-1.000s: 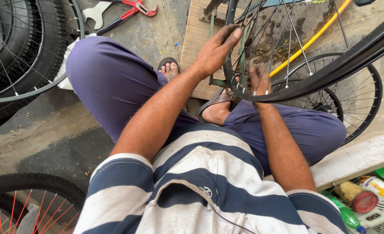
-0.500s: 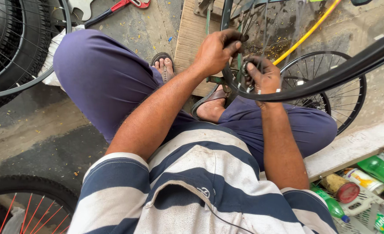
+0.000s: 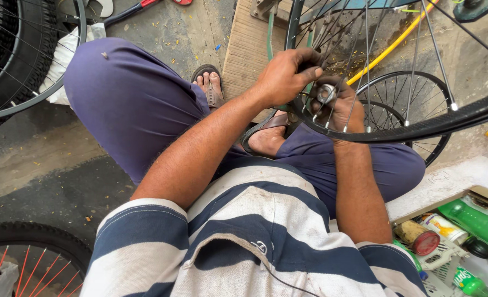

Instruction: The person sits on the floor in front of a bicycle wheel held in a truing stand and works around the rim tightening spokes with a small spoke wrench, occasionally using pliers and a spanner on the hub, and rotating the wheel to continue working on other spokes.

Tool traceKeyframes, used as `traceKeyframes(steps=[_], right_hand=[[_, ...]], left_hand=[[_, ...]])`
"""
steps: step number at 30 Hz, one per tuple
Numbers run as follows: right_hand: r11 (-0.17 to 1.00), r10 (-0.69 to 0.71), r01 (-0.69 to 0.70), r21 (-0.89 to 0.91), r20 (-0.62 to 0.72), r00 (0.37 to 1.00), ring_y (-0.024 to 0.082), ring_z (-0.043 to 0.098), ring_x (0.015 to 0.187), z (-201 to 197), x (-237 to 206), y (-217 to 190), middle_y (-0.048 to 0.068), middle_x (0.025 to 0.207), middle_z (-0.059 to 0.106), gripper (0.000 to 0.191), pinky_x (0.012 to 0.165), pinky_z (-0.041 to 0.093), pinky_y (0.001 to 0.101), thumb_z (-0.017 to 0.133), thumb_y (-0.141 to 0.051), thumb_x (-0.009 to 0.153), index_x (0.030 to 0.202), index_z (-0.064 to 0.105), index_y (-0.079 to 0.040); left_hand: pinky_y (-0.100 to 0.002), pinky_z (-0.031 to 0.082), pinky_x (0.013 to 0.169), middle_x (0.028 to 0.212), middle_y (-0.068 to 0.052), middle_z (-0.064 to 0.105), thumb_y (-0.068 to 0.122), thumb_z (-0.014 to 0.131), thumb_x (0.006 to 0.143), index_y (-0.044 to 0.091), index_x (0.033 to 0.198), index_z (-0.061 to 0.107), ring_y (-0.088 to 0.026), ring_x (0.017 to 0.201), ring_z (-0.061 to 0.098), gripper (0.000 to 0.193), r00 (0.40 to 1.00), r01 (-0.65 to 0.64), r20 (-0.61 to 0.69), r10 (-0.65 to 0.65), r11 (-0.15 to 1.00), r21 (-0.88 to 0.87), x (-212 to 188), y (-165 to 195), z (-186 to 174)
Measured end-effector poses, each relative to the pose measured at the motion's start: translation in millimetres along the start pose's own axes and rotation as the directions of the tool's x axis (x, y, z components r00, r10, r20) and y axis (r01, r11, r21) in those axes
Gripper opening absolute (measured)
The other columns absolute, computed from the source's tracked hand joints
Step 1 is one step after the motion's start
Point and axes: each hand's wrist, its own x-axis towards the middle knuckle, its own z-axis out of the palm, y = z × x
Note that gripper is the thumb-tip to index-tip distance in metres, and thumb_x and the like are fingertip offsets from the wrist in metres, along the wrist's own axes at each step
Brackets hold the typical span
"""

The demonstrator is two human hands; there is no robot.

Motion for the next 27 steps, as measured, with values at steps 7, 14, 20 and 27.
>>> traceKeyframes(steps=[7, 14, 20, 27], right_hand=[[0.972, 0.050, -0.064, 0.226, 0.067, 0.996, 0.023, 0.064, 0.072, -21.6, 3.2, -1.8, 0.009, 0.083, 0.064, 0.032, 0.058, 0.050, 0.0316, 0.070, -0.035, 0.097, 0.102, 0.065, -0.004], [0.947, 0.017, -0.079, -0.311, -0.199, 0.980, 0.012, 0.064, 0.085, -54.5, 21.0, 53.4, 0.002, 0.098, 0.068, 0.033, 0.074, 0.053, 0.0273, 0.067, -0.033, 0.105, 0.122, 0.067, -0.005], [0.982, 0.113, -0.131, -0.139, -0.131, 0.985, 0.013, 0.067, 0.079, -66.0, 30.6, 78.3, 0.003, 0.093, 0.071, 0.027, 0.070, 0.055, 0.0276, 0.061, -0.028, 0.106, 0.120, 0.062, -0.004], [0.673, -0.216, 0.075, -0.736, -0.098, 0.971, 0.015, 0.061, 0.077, -79.2, 25.6, 108.0, 0.007, 0.087, 0.066, 0.027, 0.068, 0.047, 0.0320, 0.063, -0.024, 0.110, 0.101, 0.067, 0.001]], left_hand=[[-0.038, 0.058, 0.080, 0.098, -0.014, 0.078, 0.028, 0.070, 0.093, 0.003, 0.113, 0.071, -0.026, 0.092, 0.076, 0.032, 1.000, -0.028, 0.001, 0.028, 0.999, 0.021, -1.5, -0.7, -0.9], [-0.038, 0.058, 0.080, 0.097, -0.014, 0.077, 0.026, 0.070, 0.093, 0.003, 0.112, 0.071, -0.027, 0.091, 0.076, 0.029, 0.999, -0.044, -0.002, 0.044, 0.998, 0.048, -3.6, 2.2, -0.9], [-0.041, 0.054, 0.079, 0.092, -0.016, 0.076, 0.021, 0.070, 0.094, 0.004, 0.109, 0.074, -0.032, 0.089, 0.072, 0.022, 0.999, -0.004, -0.037, 0.012, 0.974, 0.227, -5.8, 7.6, 2.8], [-0.030, 0.057, 0.078, 0.093, -0.008, 0.076, 0.022, 0.069, 0.098, 0.002, 0.114, 0.070, -0.014, 0.083, 0.071, 0.025, 0.997, 0.067, -0.037, -0.064, 0.994, 0.083, -21.6, 7.0, 10.7]])
